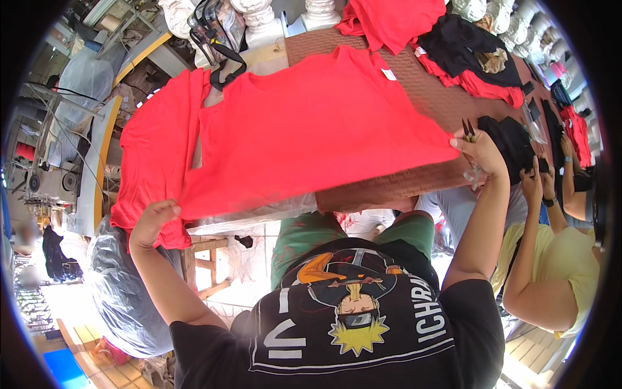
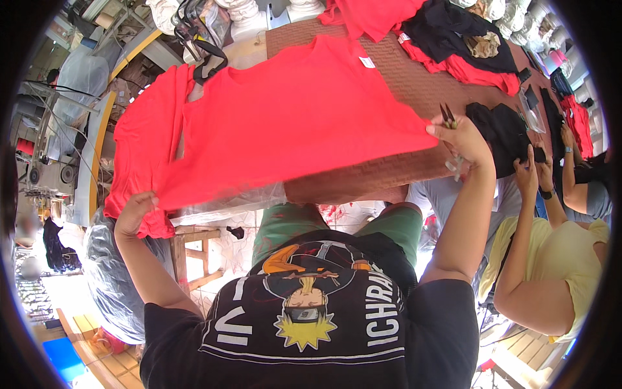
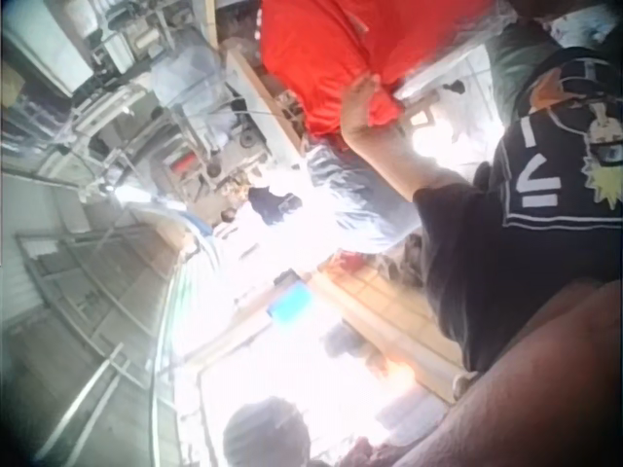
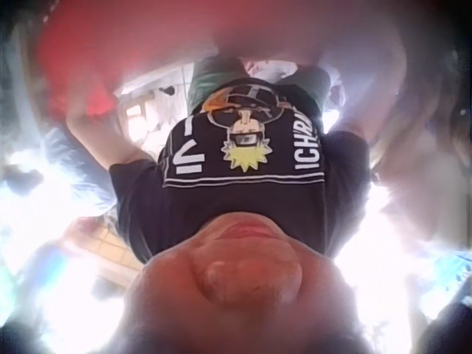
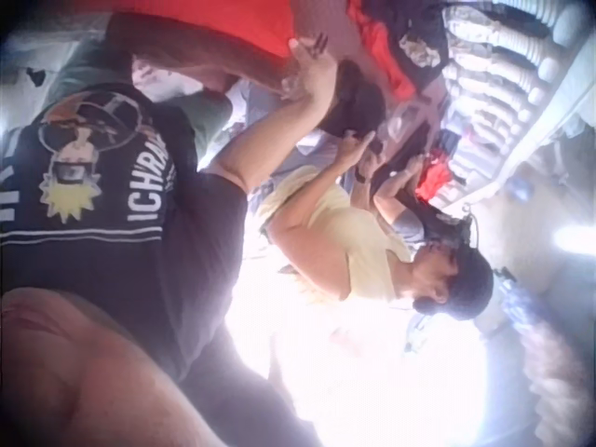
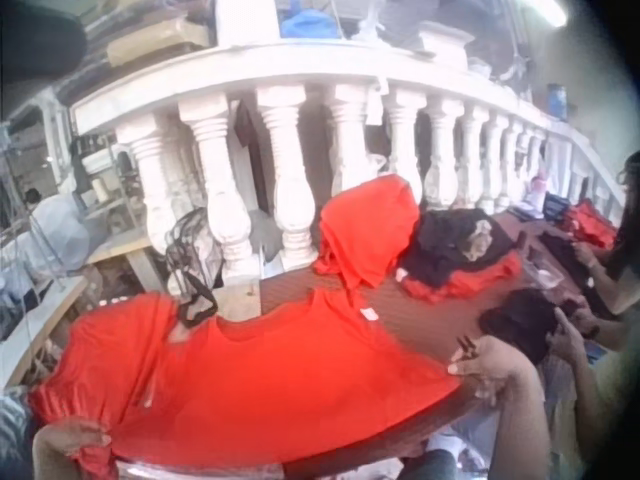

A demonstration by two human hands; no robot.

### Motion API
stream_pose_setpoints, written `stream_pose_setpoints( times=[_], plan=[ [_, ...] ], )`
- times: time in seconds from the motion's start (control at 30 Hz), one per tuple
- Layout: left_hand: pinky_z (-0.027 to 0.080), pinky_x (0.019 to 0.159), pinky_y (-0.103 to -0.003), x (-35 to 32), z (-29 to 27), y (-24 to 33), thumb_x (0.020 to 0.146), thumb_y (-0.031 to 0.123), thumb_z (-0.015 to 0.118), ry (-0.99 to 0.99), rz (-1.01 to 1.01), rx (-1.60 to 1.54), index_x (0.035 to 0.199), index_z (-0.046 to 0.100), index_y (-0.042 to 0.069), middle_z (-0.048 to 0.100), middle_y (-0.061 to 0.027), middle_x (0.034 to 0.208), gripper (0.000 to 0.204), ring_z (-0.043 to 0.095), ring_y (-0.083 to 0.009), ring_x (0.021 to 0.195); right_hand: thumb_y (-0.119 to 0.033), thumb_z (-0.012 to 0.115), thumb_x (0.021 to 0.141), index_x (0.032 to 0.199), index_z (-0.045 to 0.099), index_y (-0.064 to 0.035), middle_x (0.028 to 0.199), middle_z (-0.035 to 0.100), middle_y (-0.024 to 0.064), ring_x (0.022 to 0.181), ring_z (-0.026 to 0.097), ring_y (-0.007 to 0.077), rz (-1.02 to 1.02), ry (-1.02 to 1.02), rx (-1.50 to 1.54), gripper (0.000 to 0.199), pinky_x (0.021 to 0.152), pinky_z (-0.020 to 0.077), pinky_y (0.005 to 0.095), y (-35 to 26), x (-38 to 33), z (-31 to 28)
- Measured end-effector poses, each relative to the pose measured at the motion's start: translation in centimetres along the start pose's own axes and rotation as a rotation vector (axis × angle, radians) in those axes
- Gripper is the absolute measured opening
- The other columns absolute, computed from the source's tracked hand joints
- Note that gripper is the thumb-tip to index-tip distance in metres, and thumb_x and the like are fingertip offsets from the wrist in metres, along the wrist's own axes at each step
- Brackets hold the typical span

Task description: The person sorts and examines t-shirts on a work table, using a pair of shears to trim stray threads and then folding the shirts.

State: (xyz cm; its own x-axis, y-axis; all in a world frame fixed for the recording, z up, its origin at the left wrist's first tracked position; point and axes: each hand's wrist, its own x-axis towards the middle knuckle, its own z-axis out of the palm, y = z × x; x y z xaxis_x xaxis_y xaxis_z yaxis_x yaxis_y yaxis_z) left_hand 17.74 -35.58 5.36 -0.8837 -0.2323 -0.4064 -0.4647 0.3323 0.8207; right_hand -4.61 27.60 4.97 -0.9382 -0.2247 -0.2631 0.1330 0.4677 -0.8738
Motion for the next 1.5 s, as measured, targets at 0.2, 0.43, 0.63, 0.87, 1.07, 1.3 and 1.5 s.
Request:
stream_pose_setpoints(
  times=[0.2,0.43,0.63,0.87,1.07,1.3,1.5],
  plan=[
    [0.042,0.089,-0.027,3.9,3.3,1.8,0.086,0.025,0.061,0.066,-0.018,0.253,0.111,0.060,-0.002,0.064,-0.0082,0.102,0.037,0.057,-0.0144,0.098,-0.019,0.067,0.081,0.084,0.065,-0.0041,0.066,0.062,-0.0012,0.045,0.039,0.0030,-0.005,0.087,-0.185,0.016,0.040,0.0266,0.0216,-0.4,1.9,1.9],
    [0.041,0.096,-0.036,10.6,10.1,2.8,0.076,0.040,0.069,0.393,0.192,0.575,0.121,0.051,-0.001,0.055,-0.0208,0.119,0.064,0.052,-0.0291,0.112,-0.036,0.074,0.069,0.093,0.065,0.0021,0.081,0.066,0.0194,0.079,0.065,0.0295,-0.053,0.215,-0.463,0.046,0.072,0.0482,0.0381,-1.1,4.9,5.9],
    [0.042,0.096,-0.039,8.2,11.5,0.6,0.068,0.043,0.074,0.480,0.094,0.740,0.133,0.035,0.000,0.051,-0.0256,0.122,0.087,0.049,-0.0341,0.116,-0.041,0.078,0.063,0.091,0.067,0.0014,0.084,0.066,0.0184,0.081,0.065,0.0292,0.120,0.078,-0.718,0.052,0.072,0.0478,0.0371,-0.6,2.6,4.6],
    [0.047,0.082,-0.037,4.0,9.9,-0.1,0.073,0.036,0.073,0.176,-0.028,0.552,0.110,0.057,-0.003,0.065,-0.0203,0.092,0.056,0.063,-0.0306,0.093,-0.031,0.078,0.068,0.102,0.064,0.0021,0.086,0.067,0.0109,0.079,0.061,0.0162,0.132,-0.236,-0.469,0.049,0.072,0.0460,0.0314,-0.7,0.8,5.3],
    [0.047,0.070,-0.027,3.9,6.8,3.1,0.086,0.027,0.063,0.593,0.239,-0.111,0.102,0.060,-0.003,0.065,-0.0068,0.086,0.034,0.057,-0.0110,0.076,-0.019,0.072,0.078,0.100,0.066,-0.0019,0.081,0.064,0.0014,0.074,0.052,0.0060,-0.150,-0.433,0.073,0.029,0.070,0.0434,0.0254,-4.5,-1.4,6.0],
    [0.047,0.067,-0.030,6.5,14.6,2.3,0.087,0.021,0.059,0.631,0.441,0.310,0.105,0.060,-0.001,0.065,-0.0108,0.084,0.028,0.059,-0.0191,0.071,-0.024,0.067,0.081,0.095,0.067,-0.0049,0.075,0.064,0.0012,0.071,0.055,0.0077,-0.044,0.087,-0.105,0.024,0.067,0.0438,0.0254,-2.3,7.1,4.7],
    [0.047,0.065,-0.034,6.0,19.9,1.2,0.087,0.019,0.059,0.644,0.462,0.244,0.101,0.058,-0.002,0.063,-0.0189,0.079,0.025,0.062,-0.0288,0.069,-0.025,0.070,0.077,0.090,0.068,-0.0076,0.079,0.067,0.0070,0.077,0.063,0.0159,-0.187,0.463,-0.160,0.022,0.071,0.0467,0.0307,2.2,17.7,4.4]
  ],
)
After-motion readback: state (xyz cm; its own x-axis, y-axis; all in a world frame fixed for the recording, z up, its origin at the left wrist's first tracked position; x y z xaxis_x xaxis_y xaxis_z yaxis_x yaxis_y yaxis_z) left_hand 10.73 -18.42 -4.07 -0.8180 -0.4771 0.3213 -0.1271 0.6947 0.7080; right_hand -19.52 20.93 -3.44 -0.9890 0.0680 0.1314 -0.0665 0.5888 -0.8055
